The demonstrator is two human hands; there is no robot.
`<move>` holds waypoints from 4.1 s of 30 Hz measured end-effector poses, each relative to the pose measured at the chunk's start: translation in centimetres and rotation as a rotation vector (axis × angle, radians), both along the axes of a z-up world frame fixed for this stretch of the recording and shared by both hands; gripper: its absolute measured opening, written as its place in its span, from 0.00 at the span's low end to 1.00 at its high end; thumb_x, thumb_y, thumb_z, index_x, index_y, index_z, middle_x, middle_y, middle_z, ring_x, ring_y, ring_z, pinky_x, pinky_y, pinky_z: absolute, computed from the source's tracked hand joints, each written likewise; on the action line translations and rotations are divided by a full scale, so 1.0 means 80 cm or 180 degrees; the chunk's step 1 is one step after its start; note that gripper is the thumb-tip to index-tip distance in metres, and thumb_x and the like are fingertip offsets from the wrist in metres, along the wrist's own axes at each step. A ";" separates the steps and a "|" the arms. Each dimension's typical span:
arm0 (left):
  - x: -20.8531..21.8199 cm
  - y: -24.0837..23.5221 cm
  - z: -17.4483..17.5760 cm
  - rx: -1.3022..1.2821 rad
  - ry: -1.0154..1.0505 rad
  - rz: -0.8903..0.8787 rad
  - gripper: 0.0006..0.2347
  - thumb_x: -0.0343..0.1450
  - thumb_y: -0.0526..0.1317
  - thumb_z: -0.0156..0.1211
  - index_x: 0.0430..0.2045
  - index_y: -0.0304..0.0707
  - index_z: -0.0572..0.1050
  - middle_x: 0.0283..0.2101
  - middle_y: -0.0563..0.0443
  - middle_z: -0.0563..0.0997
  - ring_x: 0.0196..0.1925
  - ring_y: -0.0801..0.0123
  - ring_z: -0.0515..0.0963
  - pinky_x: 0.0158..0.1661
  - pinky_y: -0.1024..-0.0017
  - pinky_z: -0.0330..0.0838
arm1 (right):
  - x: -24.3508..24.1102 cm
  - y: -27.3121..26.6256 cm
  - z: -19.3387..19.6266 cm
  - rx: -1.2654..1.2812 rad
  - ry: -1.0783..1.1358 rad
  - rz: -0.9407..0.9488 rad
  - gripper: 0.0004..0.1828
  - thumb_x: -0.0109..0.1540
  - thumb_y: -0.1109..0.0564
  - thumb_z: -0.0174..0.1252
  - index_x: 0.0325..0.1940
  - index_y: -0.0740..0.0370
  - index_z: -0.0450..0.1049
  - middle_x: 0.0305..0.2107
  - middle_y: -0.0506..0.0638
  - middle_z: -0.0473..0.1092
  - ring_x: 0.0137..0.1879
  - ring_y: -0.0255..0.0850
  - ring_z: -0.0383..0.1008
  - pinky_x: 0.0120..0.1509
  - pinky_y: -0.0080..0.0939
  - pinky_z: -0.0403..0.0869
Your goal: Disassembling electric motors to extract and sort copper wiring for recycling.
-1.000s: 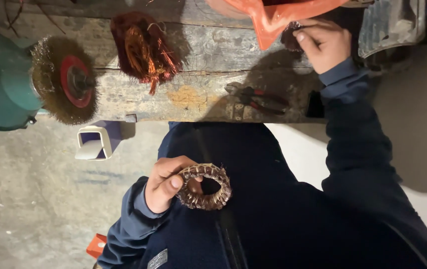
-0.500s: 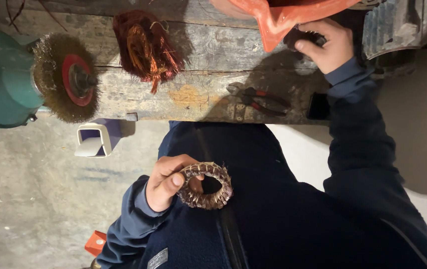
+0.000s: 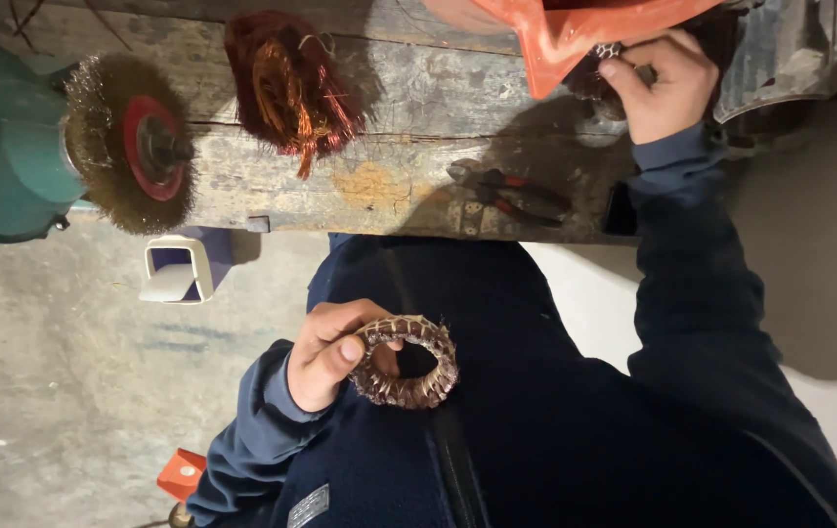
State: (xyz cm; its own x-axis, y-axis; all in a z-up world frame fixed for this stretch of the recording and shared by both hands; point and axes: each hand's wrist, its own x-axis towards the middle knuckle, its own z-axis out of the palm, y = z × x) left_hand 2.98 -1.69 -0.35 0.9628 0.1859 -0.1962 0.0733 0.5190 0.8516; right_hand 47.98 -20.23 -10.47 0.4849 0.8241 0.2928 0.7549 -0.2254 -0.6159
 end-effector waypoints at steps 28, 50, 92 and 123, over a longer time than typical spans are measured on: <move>0.001 -0.004 -0.001 -0.0053 0.0023 0.0001 0.27 0.78 0.58 0.49 0.40 0.22 0.78 0.27 0.47 0.83 0.29 0.70 0.82 0.33 0.76 0.74 | -0.008 -0.002 0.014 -0.0435 -0.0496 0.0222 0.05 0.65 0.62 0.69 0.44 0.62 0.81 0.45 0.53 0.75 0.56 0.52 0.73 0.62 0.51 0.71; 0.011 0.000 -0.040 -0.0468 -0.0115 0.0662 0.26 0.77 0.59 0.54 0.42 0.24 0.74 0.40 0.41 0.82 0.44 0.64 0.81 0.48 0.68 0.73 | -0.111 0.010 0.141 0.0078 -0.0026 0.0158 0.09 0.77 0.60 0.57 0.45 0.68 0.71 0.46 0.57 0.72 0.49 0.48 0.76 0.55 0.42 0.74; -0.035 0.012 -0.075 -0.0875 -0.0233 0.0812 0.23 0.81 0.47 0.52 0.66 0.29 0.63 0.61 0.48 0.74 0.64 0.70 0.72 0.66 0.68 0.64 | -0.308 0.112 0.138 -0.0823 0.3375 0.2215 0.15 0.68 0.56 0.55 0.54 0.70 0.74 0.51 0.55 0.74 0.57 0.42 0.74 0.65 0.40 0.70; -0.035 0.006 -0.044 -0.0891 -0.0328 0.0490 0.22 0.84 0.50 0.46 0.64 0.27 0.63 0.58 0.47 0.75 0.62 0.71 0.73 0.66 0.68 0.66 | -0.305 0.094 0.124 -0.0822 0.4011 0.1972 0.12 0.74 0.52 0.55 0.51 0.65 0.74 0.41 0.49 0.76 0.46 0.35 0.74 0.53 0.34 0.71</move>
State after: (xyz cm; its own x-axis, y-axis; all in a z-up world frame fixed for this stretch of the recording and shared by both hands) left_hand 0.18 -1.24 -3.87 0.9450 0.2835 -0.1634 -0.1032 0.7321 0.6733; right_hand 23.60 -12.71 -0.53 -0.1481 0.9584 -0.2441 -0.2401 -0.2743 -0.9312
